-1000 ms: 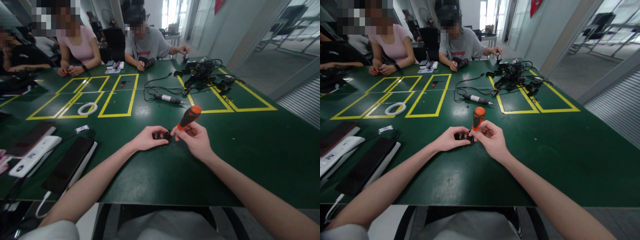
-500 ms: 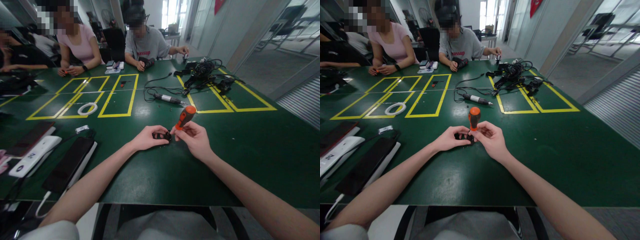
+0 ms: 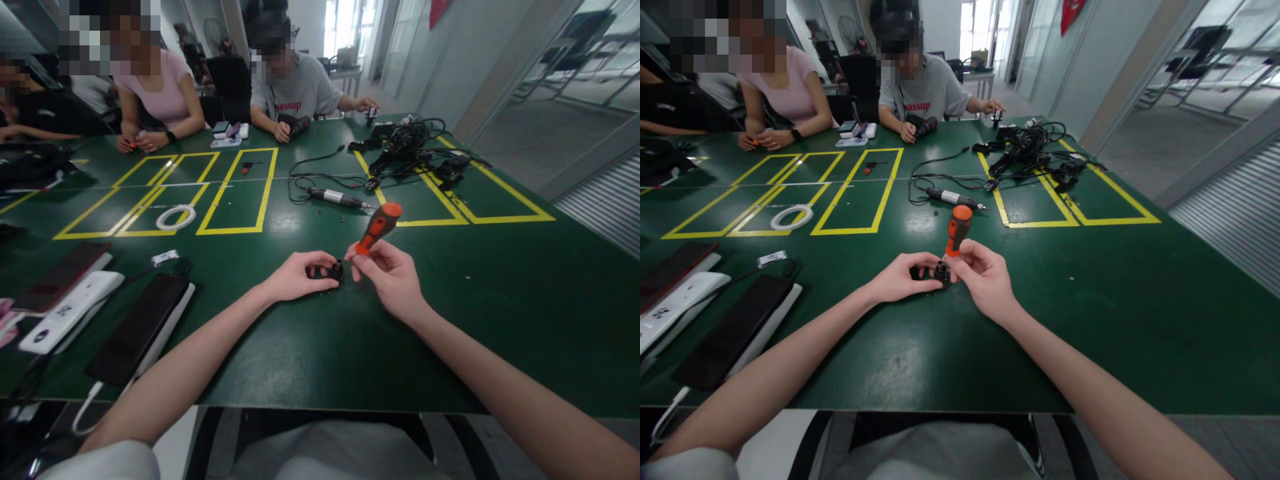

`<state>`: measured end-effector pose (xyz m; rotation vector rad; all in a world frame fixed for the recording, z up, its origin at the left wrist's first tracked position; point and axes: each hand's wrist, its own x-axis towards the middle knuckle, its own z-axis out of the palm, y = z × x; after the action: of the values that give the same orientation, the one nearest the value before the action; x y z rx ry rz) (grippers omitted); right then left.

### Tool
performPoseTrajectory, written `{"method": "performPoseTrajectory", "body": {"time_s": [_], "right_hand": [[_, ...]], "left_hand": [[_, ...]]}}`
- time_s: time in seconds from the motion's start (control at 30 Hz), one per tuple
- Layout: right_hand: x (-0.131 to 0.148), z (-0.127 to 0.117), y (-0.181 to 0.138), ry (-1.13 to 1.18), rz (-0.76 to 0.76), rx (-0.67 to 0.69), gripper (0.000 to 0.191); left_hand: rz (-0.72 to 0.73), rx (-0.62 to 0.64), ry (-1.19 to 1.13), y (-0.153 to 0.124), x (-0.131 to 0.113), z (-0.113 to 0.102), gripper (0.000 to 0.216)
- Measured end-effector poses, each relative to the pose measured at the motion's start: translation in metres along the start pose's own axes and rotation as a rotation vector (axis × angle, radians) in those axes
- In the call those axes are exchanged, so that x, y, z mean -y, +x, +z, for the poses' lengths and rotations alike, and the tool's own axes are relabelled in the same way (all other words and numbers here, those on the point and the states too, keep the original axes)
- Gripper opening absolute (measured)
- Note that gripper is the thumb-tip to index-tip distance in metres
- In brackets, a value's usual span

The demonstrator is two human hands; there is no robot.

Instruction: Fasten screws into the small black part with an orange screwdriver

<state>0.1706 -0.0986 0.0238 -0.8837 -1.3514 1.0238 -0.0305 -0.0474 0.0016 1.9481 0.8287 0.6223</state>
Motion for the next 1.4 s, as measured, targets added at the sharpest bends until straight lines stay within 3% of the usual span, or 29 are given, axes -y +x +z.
{"method": "performPoseTrajectory", "body": {"time_s": [0.57, 0.87, 1.13, 1.4], "right_hand": [[-0.0015, -0.0014, -0.0003, 0.022, 0.023, 0.056, 0.043], [-0.0004, -0.0012, -0.0003, -0.035, 0.002, -0.007, 0.037], [-0.0048, -0.0001, -0.0005, 0.08, 0.02, 0.023, 0.036], [-0.0014, -0.001, -0.0005, -0.034, -0.013, -0.012, 0.029]], "left_hand": [[0.047, 0.003, 0.066, -0.0002, 0.0001, 0.0011, 0.038], [0.027, 0.0, 0.068, -0.0003, 0.0009, 0.0006, 0.041], [0.034, 0.006, 0.058, -0.0004, -0.0001, 0.001, 0.038], [0.031, -0.007, 0.061, -0.0002, 0.0011, 0.0014, 0.041]]}}
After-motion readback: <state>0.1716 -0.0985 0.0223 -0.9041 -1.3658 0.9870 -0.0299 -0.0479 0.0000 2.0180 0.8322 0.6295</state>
